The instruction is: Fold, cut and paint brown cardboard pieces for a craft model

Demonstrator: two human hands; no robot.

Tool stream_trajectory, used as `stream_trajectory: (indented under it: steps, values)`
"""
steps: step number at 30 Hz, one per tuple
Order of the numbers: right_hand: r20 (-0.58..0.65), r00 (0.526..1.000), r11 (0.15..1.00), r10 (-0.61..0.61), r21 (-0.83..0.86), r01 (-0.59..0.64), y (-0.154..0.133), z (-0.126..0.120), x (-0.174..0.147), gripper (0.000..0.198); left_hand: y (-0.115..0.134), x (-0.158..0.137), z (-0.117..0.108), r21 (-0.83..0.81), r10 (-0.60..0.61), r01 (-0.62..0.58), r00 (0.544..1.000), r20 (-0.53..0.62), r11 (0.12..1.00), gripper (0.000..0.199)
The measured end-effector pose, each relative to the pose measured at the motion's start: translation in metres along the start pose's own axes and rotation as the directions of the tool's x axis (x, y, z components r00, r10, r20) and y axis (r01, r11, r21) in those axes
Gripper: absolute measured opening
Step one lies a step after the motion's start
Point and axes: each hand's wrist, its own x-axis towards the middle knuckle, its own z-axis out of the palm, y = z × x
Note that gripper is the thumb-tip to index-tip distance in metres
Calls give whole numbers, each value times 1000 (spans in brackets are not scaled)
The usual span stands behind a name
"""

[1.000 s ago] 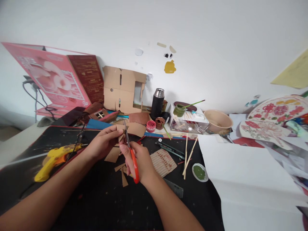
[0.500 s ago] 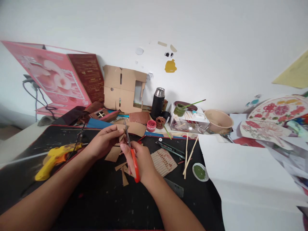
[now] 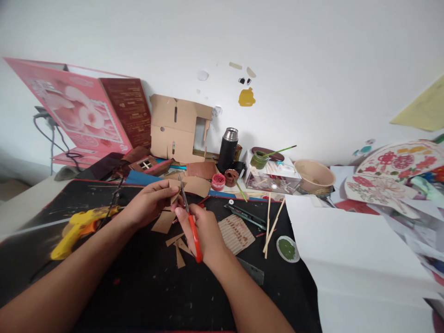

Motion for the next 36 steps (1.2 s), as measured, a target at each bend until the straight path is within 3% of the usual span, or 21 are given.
stream_trajectory:
  steps: [15, 36]
  values:
    - [9, 1000, 997, 9, -71, -8, -3, 0, 0, 54, 6, 0, -9, 62, -59, 62, 997, -46, 996, 26]
    - [-12, 1000, 999, 12, -45, -12, -7, 0, -1, 46, 8, -1, -9, 123, -22, 30, 997, -68, 992, 35]
